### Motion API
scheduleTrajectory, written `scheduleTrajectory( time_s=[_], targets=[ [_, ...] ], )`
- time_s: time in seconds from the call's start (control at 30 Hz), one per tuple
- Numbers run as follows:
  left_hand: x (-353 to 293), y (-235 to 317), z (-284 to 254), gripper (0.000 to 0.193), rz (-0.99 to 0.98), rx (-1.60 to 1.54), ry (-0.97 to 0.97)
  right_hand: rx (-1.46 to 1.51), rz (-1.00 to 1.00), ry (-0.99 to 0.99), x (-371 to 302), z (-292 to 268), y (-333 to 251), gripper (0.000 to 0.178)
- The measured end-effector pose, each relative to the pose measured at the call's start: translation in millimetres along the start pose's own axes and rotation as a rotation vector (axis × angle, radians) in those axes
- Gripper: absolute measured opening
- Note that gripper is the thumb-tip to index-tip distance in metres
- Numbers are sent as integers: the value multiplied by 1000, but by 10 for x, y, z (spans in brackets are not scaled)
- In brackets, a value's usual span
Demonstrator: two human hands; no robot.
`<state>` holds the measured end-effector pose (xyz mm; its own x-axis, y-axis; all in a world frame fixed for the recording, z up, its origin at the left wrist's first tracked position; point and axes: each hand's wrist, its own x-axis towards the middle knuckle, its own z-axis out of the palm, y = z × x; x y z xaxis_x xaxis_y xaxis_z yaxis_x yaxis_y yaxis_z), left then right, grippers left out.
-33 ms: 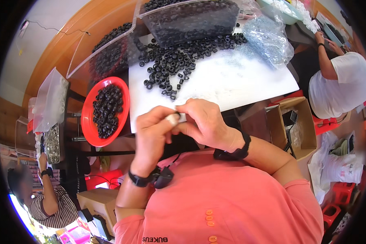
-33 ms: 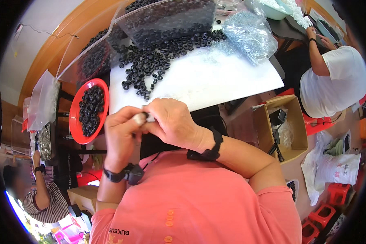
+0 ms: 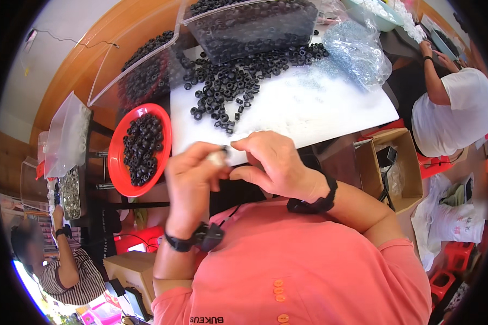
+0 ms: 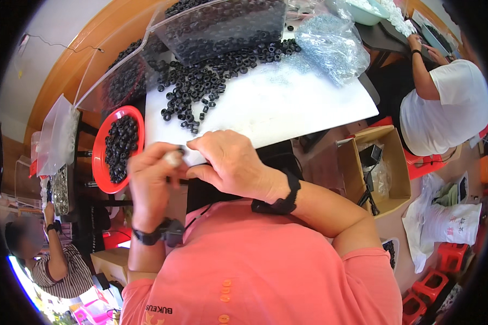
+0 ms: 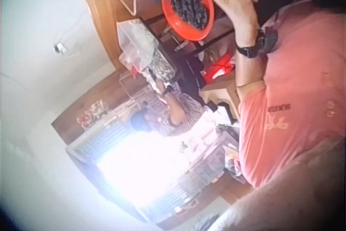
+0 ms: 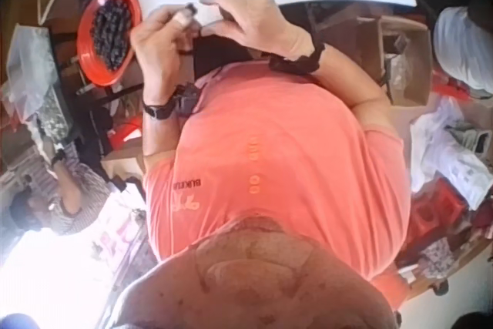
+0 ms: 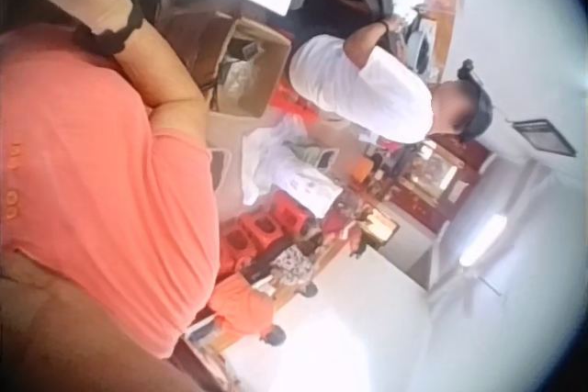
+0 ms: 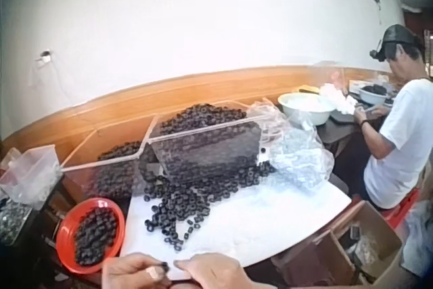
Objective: Assembling small black components with white clips at a workbench.
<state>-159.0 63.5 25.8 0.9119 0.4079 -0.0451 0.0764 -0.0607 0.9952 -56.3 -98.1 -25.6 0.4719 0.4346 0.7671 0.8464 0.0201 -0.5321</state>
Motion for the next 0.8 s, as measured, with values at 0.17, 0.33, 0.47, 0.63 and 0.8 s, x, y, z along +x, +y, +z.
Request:
scheduleTrajectory(
  time_s=[0.17, 0.33, 0.47, 0.63, 0.8],
  targets=[
    [174, 180, -866, 17, 259, 256, 577, -524, -59, 84, 163, -535, 520, 10],
    [483, -49, -936, 25, 416, 663, 565, -914, 5, -194, 194, -626, 779, 8],
    [427, -154, -393, 24, 643, 814, 431, -891, -23, -225, 187, -645, 752, 8],
    [552, -233, 7, 20, 742, 878, 194, -865, -107, -272, 213, -700, 761, 7],
    [853, -220, 116, 17, 844, 1150, 95, -857, -115, -321, 274, -765, 769, 8]
  ],
)
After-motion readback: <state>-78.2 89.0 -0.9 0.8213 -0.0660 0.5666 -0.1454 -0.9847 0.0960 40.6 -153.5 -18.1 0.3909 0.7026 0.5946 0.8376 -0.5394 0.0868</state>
